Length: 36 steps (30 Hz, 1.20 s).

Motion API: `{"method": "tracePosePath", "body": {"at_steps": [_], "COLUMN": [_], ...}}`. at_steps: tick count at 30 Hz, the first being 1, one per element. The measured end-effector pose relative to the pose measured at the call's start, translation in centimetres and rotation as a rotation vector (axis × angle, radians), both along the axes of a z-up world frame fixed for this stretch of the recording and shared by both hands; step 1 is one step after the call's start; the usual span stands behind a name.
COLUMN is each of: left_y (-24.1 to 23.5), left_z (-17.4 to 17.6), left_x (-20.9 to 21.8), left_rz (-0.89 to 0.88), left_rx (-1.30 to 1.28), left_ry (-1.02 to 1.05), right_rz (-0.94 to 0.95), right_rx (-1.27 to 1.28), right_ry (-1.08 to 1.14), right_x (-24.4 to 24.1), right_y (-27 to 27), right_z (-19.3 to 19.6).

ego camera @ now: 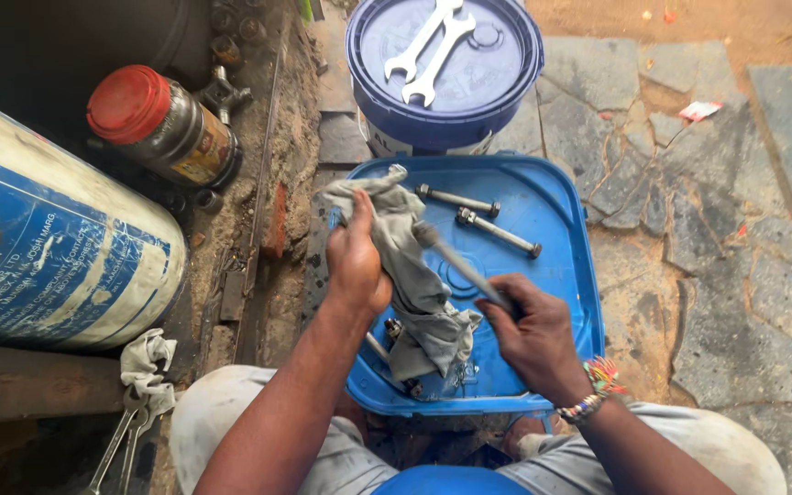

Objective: The person sits on the ground and wipes various metal mechanical parts with a cloth. They pick up each part, rub it with the cloth, and place it back on a blue plastic lid. The parts include bolts, nuts, and cylindrical components.

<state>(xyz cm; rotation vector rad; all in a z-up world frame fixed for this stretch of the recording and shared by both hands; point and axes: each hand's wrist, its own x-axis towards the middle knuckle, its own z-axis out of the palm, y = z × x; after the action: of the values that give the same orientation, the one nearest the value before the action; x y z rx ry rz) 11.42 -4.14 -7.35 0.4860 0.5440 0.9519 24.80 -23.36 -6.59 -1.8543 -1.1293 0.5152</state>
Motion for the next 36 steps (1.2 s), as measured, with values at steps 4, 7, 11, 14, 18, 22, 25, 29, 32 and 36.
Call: {"method": "tracePosePath", "body": {"at_steps": [4,7,11,14,18,22,25,29,32,36], "left_y": [-2.3,-4.3,-4.9,-5.3,-5.1,-4.9,-5.0,-4.9,-4.7,-4.6], "left_z": [0.2,0.0,0.1,-0.1,0.1,0.3,0.6,1.0,0.8,0.3], "left_x": [-0.7,-0.7,-0.1,0.7,0.9,0.0,-0.2,-0.1,-0.1,-0.2], "left_rz": [-0.439,-0.613,-0.528,-0.401,-0.367,-0.431,-0.437,-0.431,-0.466,-0.469], "left_rx": [0.013,0.038,0.070,0.062,0.006,0.026,0.022,0.033,0.053,0.055], "left_ry": [-0.042,-0.146,-0.156,-0.087,-0.091,-0.111,-0.088,-0.072,-0.084,-0.065], "right_rz": [0.055,0.306,0.361,0.077,0.094,0.255,0.194,0.249,0.302,0.221], "right_rx": [-0.023,-0.067,-0.040,-0.118,-0.054,-0.271,-0.203,0.019,-0.300,-0.269], "right_ry": [0.380,1.114,1.319,-0.202,0.287,1.106,0.595,0.588,1.243,0.410], "right_x": [1.5,1.5,0.2,-0.2,0.9,1.5,0.8,0.9,1.2,0.6], "right_y": [0.4,-0.2,0.0,0.4,0.8,0.0,-0.2,0.0,-0.3,-0.2], "right_z": [0.3,-0.1,-0.8,-0.9,0.0,-0.2,-1.1,-0.9,-0.3,-0.5]}}
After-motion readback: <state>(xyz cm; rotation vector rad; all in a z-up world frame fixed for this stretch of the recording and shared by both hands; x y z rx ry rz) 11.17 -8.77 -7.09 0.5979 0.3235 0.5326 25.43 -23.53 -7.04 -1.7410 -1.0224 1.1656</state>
